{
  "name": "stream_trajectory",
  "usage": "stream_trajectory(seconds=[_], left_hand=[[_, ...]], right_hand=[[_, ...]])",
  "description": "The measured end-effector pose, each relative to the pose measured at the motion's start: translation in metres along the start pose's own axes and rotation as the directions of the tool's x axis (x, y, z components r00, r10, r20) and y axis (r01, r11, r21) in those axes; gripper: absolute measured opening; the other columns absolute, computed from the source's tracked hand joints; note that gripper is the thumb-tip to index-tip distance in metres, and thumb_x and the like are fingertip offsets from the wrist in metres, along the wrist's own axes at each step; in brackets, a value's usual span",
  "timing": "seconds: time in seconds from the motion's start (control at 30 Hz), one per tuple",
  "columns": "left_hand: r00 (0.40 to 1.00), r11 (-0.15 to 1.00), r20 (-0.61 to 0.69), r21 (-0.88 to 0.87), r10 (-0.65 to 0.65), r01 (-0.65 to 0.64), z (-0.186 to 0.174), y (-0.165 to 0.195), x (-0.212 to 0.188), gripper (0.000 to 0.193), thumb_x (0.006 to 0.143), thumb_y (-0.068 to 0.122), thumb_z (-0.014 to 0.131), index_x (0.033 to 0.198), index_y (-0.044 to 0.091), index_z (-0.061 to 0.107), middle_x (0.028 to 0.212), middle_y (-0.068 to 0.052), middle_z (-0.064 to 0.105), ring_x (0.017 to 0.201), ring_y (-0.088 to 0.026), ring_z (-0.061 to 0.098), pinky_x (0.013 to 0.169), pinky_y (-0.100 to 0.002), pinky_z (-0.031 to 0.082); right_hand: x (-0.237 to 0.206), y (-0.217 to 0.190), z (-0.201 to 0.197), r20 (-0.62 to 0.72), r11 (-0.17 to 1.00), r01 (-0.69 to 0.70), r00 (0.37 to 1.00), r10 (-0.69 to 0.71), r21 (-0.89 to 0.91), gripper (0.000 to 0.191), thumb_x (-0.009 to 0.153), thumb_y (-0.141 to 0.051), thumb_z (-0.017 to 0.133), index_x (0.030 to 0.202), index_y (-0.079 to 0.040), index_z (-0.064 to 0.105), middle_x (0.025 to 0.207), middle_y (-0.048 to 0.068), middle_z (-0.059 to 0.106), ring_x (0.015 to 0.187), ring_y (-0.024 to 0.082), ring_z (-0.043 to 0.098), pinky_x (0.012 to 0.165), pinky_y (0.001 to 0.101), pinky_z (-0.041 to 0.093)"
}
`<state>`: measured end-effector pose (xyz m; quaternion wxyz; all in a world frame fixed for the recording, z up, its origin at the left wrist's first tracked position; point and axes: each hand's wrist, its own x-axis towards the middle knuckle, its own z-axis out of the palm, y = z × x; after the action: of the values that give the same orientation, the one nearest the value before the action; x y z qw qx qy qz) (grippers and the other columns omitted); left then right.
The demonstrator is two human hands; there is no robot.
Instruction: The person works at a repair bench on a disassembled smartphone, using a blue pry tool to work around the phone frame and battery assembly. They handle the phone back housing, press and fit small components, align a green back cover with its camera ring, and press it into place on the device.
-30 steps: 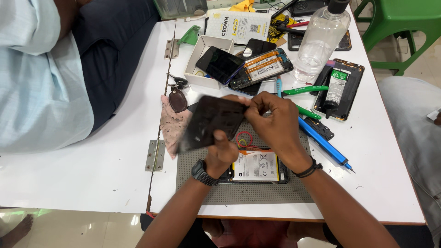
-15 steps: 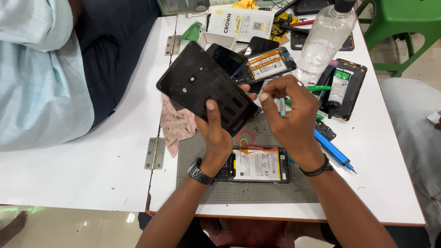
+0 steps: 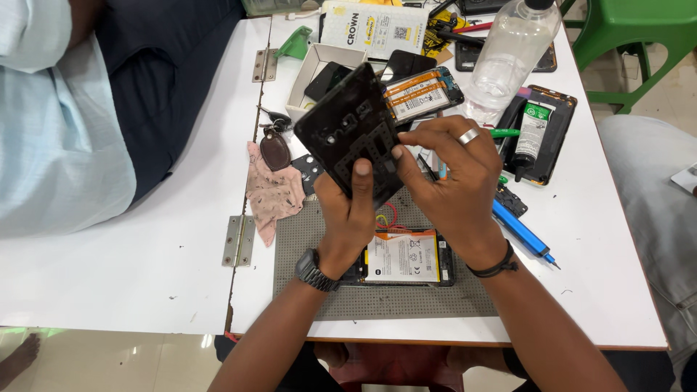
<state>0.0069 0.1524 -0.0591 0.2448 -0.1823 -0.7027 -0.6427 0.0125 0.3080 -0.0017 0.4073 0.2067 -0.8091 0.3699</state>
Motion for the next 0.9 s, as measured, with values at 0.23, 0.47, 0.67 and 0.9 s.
stream_trajectory(seconds=[0.23,0.47,0.67,0.9], left_hand=[[0.995,0.982,0.019,0.160,0.099,-0.101,0.001,0.003,0.002,0.041,0.113,0.038,0.049,0.104,0.001,0.065,0.070,-0.005,0.060,0.058,-0.014,0.056,0.055,-0.031,0.041],[0.988,0.969,0.081,0.197,0.132,-0.146,0.003,0.018,0.004,0.039,0.114,0.033,0.047,0.119,-0.002,0.063,0.080,-0.010,0.066,0.066,-0.019,0.067,0.060,-0.033,0.050],[0.986,0.969,0.116,0.202,0.118,-0.140,0.002,0.020,0.006,0.037,0.113,0.030,0.049,0.119,-0.003,0.064,0.076,-0.012,0.066,0.062,-0.020,0.067,0.056,-0.033,0.050],[0.995,0.991,0.083,0.120,0.049,-0.059,-0.002,0.013,0.006,0.041,0.112,0.032,0.049,0.091,-0.001,0.060,0.062,-0.005,0.056,0.051,-0.014,0.054,0.050,-0.032,0.040]], right_hand=[[0.000,0.002,0.002,-0.003,0.936,0.156,0.986,-0.166,-0.316,0.012,0.092,-0.009,0.084,0.093,-0.010,0.072,0.092,-0.001,0.069,0.085,0.018,0.062,0.088,0.0377,0.042],[-0.005,0.010,0.010,0.053,0.951,0.109,0.994,-0.098,-0.291,0.016,0.093,-0.005,0.076,0.095,-0.006,0.060,0.094,0.005,0.062,0.082,0.024,0.061,0.076,0.0388,0.042],[-0.014,0.021,0.019,0.095,0.994,-0.015,0.995,0.025,-0.104,0.015,0.096,-0.001,0.068,0.098,-0.001,0.053,0.094,0.012,0.057,0.075,0.028,0.059,0.064,0.0400,0.047],[-0.018,0.030,0.025,0.141,0.931,-0.285,0.956,0.258,0.227,0.009,0.106,-0.007,0.061,0.102,-0.001,0.055,0.089,0.007,0.057,0.073,0.017,0.056,0.067,0.0289,0.047]])
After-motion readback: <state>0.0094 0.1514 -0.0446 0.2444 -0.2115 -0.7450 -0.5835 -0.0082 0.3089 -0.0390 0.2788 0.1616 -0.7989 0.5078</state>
